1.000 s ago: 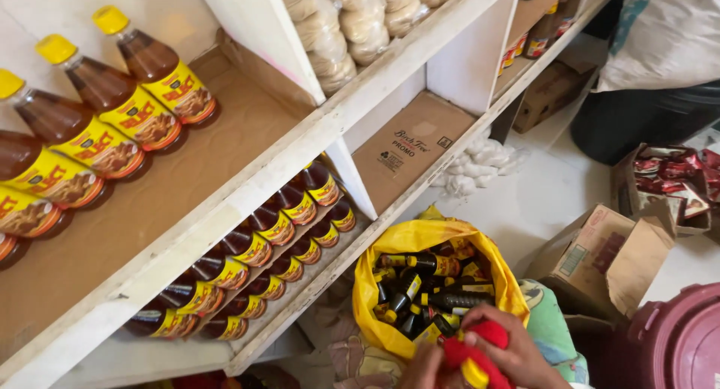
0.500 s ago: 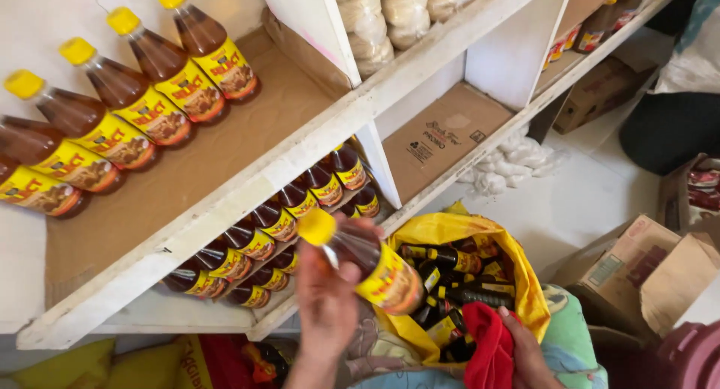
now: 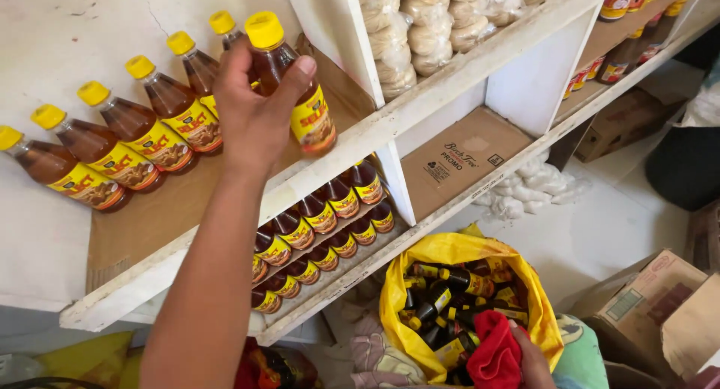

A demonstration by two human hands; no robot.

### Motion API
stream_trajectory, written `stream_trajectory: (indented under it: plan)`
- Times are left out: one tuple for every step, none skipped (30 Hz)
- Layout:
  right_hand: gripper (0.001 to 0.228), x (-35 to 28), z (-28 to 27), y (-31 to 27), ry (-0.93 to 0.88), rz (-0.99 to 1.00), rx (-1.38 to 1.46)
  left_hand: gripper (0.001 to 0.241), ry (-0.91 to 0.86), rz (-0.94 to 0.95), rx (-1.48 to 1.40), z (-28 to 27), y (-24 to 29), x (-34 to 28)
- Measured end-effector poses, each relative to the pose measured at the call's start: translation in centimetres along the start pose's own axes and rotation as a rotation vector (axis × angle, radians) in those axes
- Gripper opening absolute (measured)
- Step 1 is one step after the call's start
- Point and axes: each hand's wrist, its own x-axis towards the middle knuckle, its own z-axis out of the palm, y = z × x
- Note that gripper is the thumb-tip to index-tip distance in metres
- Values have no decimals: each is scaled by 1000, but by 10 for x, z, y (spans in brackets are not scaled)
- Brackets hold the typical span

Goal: Wiping condiment bottles with a cloth and placing them onto shelves in a storage area.

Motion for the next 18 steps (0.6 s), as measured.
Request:
stream_trajectory:
  plan:
    - [48,8,-8,2,-8,4,-30,32,-14,11,87,0,-11,10]
    - [48,9,-5,2,-12,0,-28,32,-14,18,86,-2,-22,16]
    - [48,10,-2,2,-9,10,-17,32,-16,-1,125,-3,-32,23]
    - [48,10,-1,2,-4,22,-6,33,-19,-23,163,-5,-43,29]
    - [48,10,1,3,-6,19,-4,33,-19,-19,162,-2,-47,31]
    - [47,9,1,3,-2,30,39,41,-17,-63,221,1,-52,32]
    - [47,8,2,3,2,41,83,50,-14,-106,281,5,-57,33]
    - [47,9,1,1,0,41,82,50,-13,-106,282,7,-52,34]
    - [47,10,1,-1,4,44,82,64,-14,13,333,8,-48,34]
    - [48,9,0,0,11,53,83,79,-20,127,386,10,-43,33]
    - [48,7,3,1,12,58,82,79,-21,124,389,5,-55,33]
    - [48,5,4,0,9,58,86,83,-74,189,451,1,-67,33]
    - [48,4,6,0,5,57,90,86,-128,254,513,-3,-78,34]
    - [48,5,5,-1,6,58,89,86,-127,253,513,-3,-64,36]
    - [48,7,4,-1,14,57,80,93,-196,153,661,-4,-50,38]
    - [48,7,3,0,24,57,73,100,-270,52,805,-3,-36,41]
    - [48,9,0,0,27,59,74,100,-273,50,804,-3,-31,42]
    - [48,10,-2,2,36,66,61,112,-317,41,936,-4,-27,42]
